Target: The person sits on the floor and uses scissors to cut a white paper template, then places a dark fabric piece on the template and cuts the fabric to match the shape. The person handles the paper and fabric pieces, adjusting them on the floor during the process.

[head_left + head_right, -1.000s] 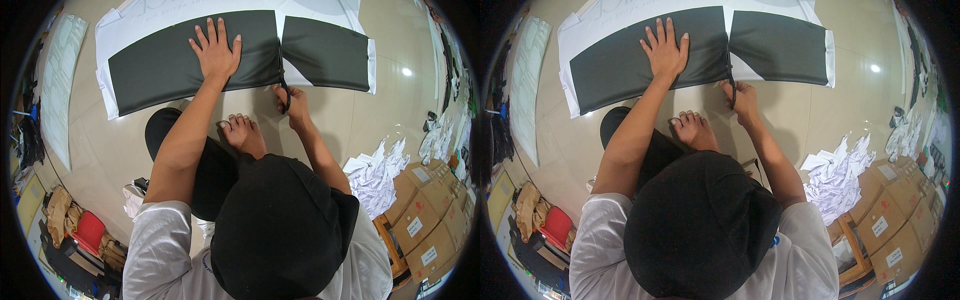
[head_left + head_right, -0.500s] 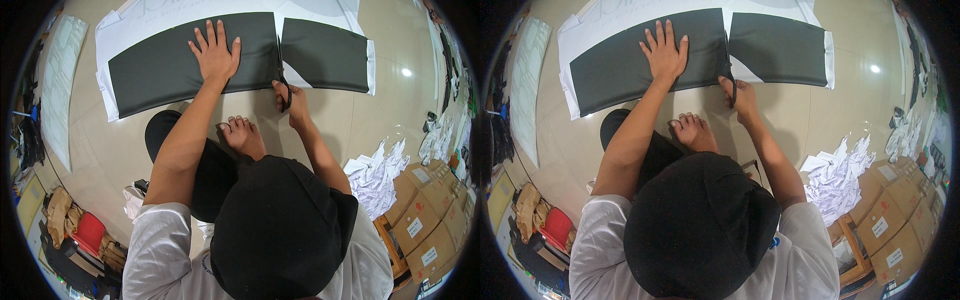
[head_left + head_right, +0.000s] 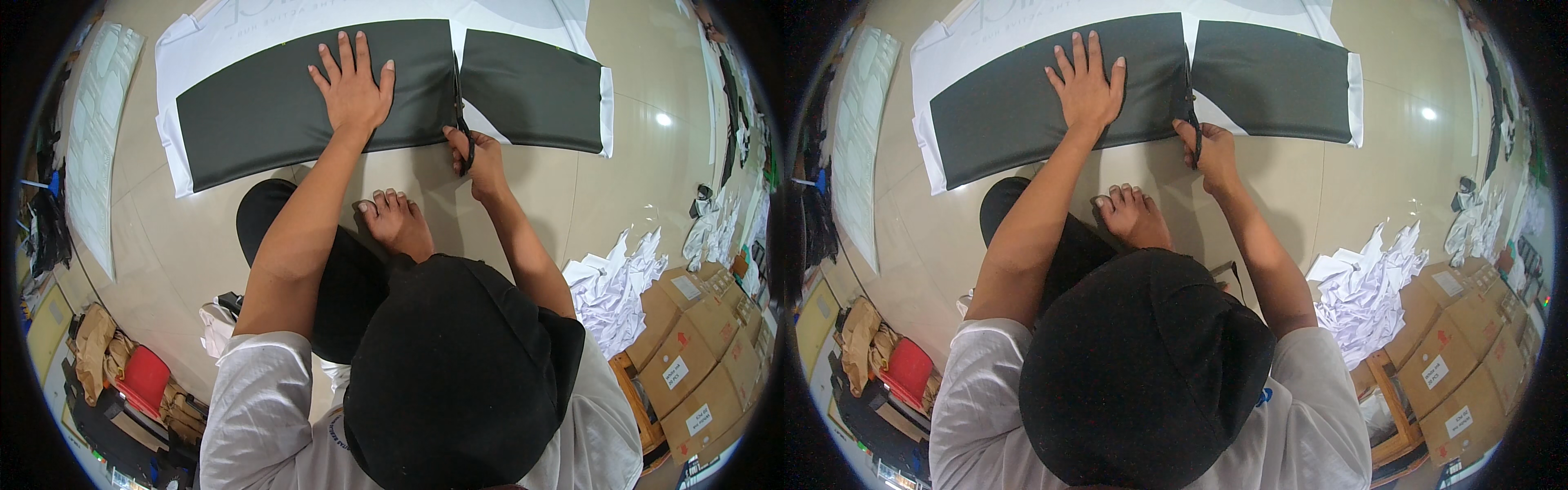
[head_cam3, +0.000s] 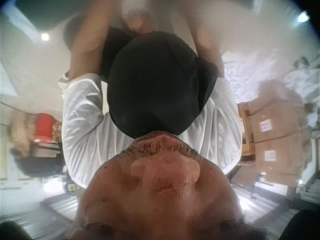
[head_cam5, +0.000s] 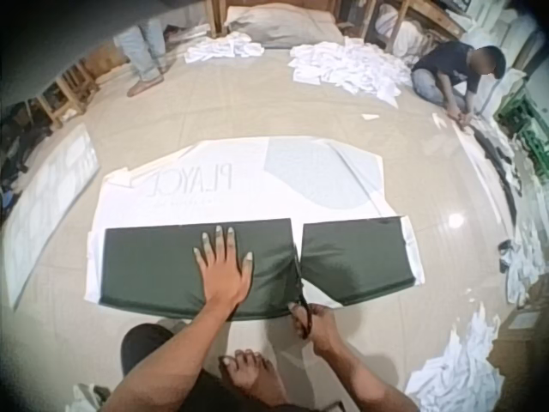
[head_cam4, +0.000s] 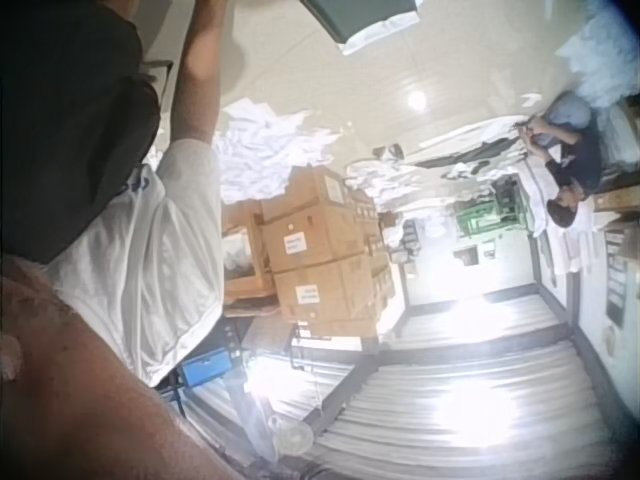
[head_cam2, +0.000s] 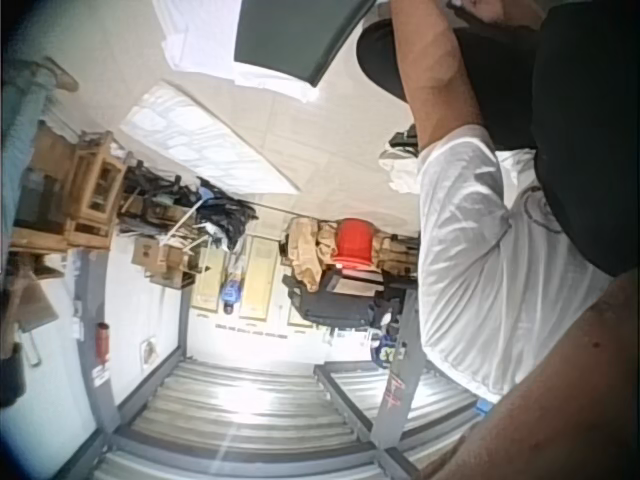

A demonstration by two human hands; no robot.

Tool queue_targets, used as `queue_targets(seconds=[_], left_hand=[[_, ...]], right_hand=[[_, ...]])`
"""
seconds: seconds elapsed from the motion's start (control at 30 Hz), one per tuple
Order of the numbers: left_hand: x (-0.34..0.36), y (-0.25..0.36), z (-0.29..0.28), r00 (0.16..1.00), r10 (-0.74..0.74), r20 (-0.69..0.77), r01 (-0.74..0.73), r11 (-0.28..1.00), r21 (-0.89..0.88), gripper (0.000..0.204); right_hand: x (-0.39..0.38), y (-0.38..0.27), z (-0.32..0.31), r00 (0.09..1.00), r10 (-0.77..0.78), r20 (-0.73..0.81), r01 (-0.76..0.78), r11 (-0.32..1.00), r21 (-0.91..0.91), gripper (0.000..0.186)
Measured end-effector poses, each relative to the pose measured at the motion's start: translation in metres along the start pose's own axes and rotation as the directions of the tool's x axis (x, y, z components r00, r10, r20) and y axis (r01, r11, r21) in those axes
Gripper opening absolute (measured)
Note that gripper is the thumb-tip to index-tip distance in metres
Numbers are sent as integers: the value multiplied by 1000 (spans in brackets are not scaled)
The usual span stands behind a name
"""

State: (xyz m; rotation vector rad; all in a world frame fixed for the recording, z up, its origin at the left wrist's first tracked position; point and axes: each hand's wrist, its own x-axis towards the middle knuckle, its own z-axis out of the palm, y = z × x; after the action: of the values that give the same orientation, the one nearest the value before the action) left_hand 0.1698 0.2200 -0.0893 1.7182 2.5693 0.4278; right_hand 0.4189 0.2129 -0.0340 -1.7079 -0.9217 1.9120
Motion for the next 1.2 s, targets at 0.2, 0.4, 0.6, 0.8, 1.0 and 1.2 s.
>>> queue_targets(seconds=[0.2, 0.4, 0.6, 0.8, 1.0, 1.2], left_hand=[[1, 0, 0, 1000, 3, -9, -3, 1000, -20, 79], [0, 0, -2, 1000, -4, -12, 3, 1000, -24, 79], [1, 2, -1, 1000, -2, -9, 1, 1000, -19, 78], [0, 0, 0, 1000, -4, -5, 4, 1000, -7, 78], [1, 1, -1, 1000, -5, -5, 5, 1000, -1, 79], [0, 0, -1, 1000, -8, -1, 8, 1000, 0, 79]], right_hand=[[-1, 0, 0, 1000, -10, -7, 10, 999, -32, 36], [-4, -22, 7, 999, 33, -1, -33, 999, 1, 37], [7, -25, 9, 1000, 10, -1, -10, 1000, 21, 39], [10, -25, 9, 1000, 17, -14, -17, 1000, -5, 40], [16, -16, 5, 1000, -23, 1, 23, 999, -26, 39], [11, -27, 9, 1000, 3, -15, -4, 999, -37, 40]])
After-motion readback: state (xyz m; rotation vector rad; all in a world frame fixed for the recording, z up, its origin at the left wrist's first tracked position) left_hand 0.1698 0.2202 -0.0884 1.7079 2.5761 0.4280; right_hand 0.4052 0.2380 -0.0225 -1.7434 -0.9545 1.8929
